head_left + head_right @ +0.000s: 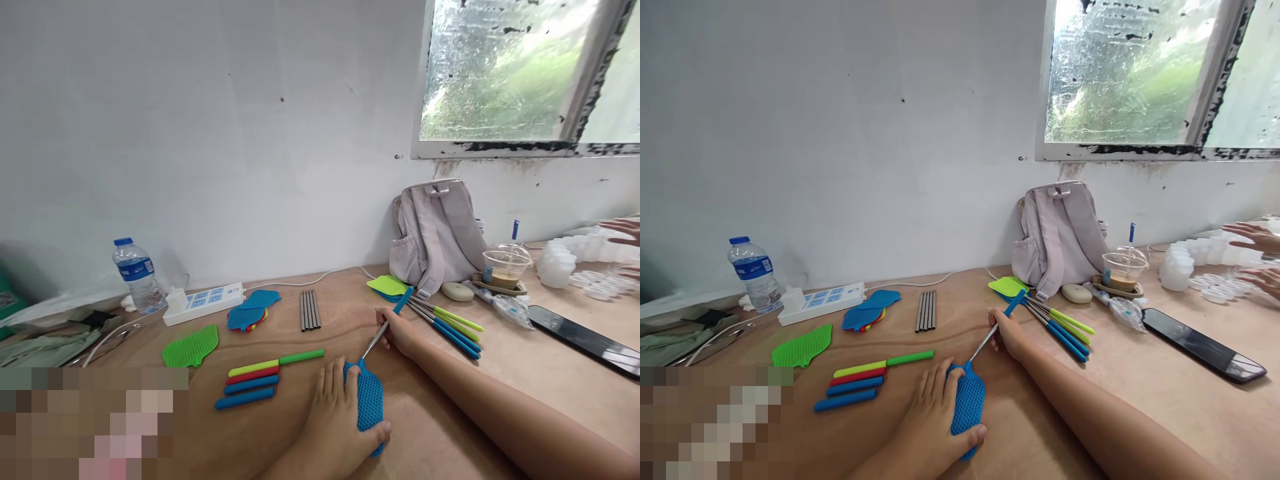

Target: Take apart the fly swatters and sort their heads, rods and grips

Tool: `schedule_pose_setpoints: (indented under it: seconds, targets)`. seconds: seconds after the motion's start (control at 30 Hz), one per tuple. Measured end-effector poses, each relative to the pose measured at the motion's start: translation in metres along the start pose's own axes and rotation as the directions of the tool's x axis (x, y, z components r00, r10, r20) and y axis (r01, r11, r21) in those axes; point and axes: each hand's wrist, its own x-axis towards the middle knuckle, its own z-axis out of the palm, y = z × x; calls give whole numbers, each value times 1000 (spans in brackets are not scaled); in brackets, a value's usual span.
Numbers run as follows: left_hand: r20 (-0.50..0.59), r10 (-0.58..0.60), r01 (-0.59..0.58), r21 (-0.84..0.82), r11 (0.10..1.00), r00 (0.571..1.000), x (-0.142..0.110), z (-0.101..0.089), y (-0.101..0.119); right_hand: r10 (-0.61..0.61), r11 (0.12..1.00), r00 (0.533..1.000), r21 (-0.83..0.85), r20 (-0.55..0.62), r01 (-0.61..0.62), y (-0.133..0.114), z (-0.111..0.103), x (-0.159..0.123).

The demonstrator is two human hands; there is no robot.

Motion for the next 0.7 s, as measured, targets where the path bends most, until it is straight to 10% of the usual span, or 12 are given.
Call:
schedule_pose_setpoints:
  seconds: [0.7]
  targets:
    - [-247, 83, -104, -73, 992, 966, 7, 8, -2, 79, 932, 983, 336, 167, -132, -10, 23, -26]
